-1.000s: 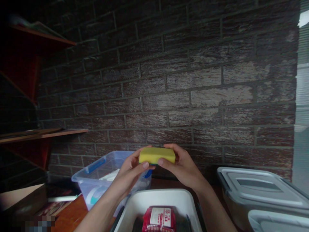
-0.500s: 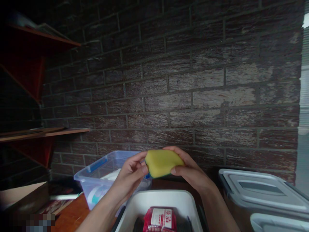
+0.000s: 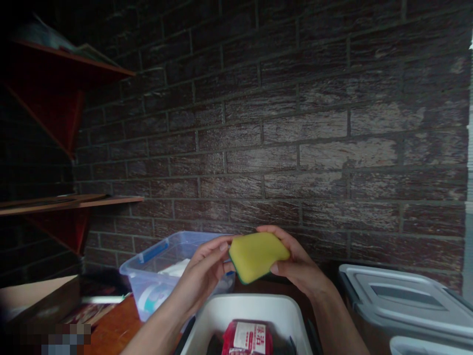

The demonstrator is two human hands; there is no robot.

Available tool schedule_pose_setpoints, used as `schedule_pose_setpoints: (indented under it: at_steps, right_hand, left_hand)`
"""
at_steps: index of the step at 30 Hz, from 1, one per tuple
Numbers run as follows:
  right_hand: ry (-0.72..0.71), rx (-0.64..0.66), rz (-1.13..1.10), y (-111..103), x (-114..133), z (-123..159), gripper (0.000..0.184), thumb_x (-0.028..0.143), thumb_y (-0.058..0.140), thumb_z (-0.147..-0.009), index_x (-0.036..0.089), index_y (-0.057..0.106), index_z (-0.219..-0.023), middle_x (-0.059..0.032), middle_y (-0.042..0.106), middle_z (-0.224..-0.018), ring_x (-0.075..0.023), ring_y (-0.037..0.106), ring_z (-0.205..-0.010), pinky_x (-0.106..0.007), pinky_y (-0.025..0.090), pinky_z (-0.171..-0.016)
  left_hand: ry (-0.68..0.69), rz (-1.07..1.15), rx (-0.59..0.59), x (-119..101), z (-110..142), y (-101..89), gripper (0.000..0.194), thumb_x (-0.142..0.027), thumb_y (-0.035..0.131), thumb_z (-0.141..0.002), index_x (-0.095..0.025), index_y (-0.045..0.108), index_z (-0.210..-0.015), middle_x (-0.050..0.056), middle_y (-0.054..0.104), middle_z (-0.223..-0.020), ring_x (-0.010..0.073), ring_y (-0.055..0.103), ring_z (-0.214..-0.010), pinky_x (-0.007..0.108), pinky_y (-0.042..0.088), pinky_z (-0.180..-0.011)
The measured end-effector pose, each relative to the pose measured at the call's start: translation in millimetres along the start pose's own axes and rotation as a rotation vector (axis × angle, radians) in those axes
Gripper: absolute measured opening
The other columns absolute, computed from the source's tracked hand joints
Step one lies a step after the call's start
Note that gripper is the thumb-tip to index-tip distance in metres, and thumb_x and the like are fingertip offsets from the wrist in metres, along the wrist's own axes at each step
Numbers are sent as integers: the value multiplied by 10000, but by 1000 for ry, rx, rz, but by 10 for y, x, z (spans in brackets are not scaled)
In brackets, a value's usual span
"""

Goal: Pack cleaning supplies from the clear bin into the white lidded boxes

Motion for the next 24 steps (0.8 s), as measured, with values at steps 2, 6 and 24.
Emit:
schedule_pose_setpoints:
  at_steps: [2,6,24]
  right_hand:
    - [-41,-57,69,2,10,-35,762,320,882,-658,264,555,-1343,-63,669,-1194,-235,639,-1042,-320,502,-864]
    - [-98,-179,182,81,70,-75,771,217,897,-695,305,513,-1358,-31,656,-1223,-188,642,-1047,-284,523,-866]
    - [-292,-175,489,607,238,-10,720,173,844,-768,329,516,-1390,-45,603,-1397,-234,627,-1214,-377,542,-1027]
  left_hand:
    - [88,-57,-21,-39,-2,-5,374,-360,696,-919,-189,726,-1250,135,703,-1260,271,655,-1134,346,555,-920]
    - [150,-139,-72,1,-32,-39,567,-306,787,-848,-224,617,-1383,101,638,-1391,286,564,-1304,349,459,-1090]
    - [-59,200,-213,173,-138,-192,315,-245,639,-951,-161,652,-1255,112,723,-1223,207,726,-957,294,610,-791]
Point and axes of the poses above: each hand's wrist, its own z-axis away from the middle knuckle, its own y-axis out of the palm, x = y × z, the point moved 5 cm from there along -z, towards the middle knuckle
